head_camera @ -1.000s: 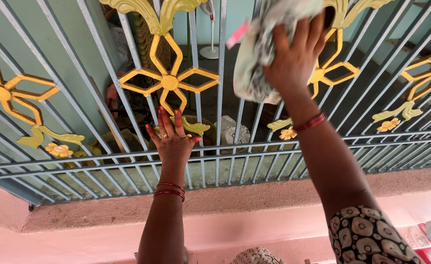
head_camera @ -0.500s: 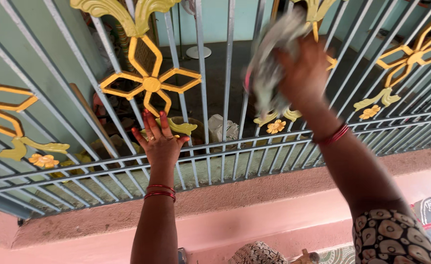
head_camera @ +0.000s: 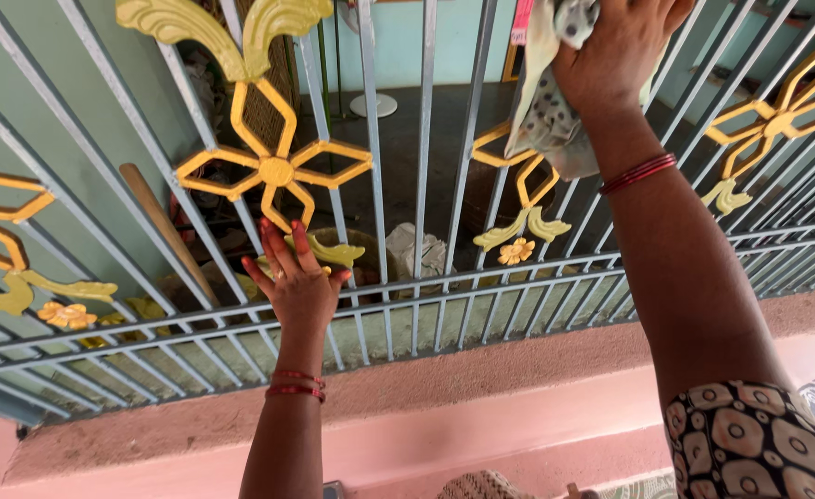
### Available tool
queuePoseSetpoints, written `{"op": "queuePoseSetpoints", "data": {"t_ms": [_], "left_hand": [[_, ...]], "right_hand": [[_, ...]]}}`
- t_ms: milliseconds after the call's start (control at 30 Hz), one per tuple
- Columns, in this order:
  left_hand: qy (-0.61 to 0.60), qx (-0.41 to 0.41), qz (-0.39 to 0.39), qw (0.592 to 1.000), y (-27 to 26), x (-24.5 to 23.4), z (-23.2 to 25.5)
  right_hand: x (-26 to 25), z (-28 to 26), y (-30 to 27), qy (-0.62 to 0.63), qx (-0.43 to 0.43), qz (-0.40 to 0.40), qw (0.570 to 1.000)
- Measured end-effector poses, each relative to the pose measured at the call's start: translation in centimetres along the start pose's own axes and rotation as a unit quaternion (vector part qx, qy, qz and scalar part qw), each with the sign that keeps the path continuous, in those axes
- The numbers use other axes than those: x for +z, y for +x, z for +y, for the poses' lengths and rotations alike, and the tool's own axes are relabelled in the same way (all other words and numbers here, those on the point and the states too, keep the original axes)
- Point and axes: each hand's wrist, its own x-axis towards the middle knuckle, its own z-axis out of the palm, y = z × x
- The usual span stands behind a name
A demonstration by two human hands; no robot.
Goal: The person wipes a metal railing with a cloth, cleaning the vertical bars and decorative yellow floral elements. They move along the railing, using one hand to hold the cloth and the other to steady themselves or guide the cleaning motion.
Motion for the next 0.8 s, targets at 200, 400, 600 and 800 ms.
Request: {"op": "queuePoseSetpoints", "data": {"t_ms": [200,400,600,800], "left_hand": [[-0.087,0.092,0.136,0.983,0.8,-3.0,6.1],[-0.062,0.172,0.162,0.97,8.8,-6.2,11.1],[0.049,0.177,0.267,0.946,11.0,-4.8,11.5],[0.071,0.178,0.263,0.945,11.0,-3.0,10.8]], "right_hand": [[-2.2,-1.3,1.1,-0.014,-0.015,-0.018,1.0],[-1.9,-1.3,1.0,-0.011,-0.001,-0.015,1.0],[-2.4,-5.0,-0.6,-0.003,0.03,0.025,0.999],[-2.6,-7.6,-2.7,0.017,-0.006,0.029,0.999]]}}
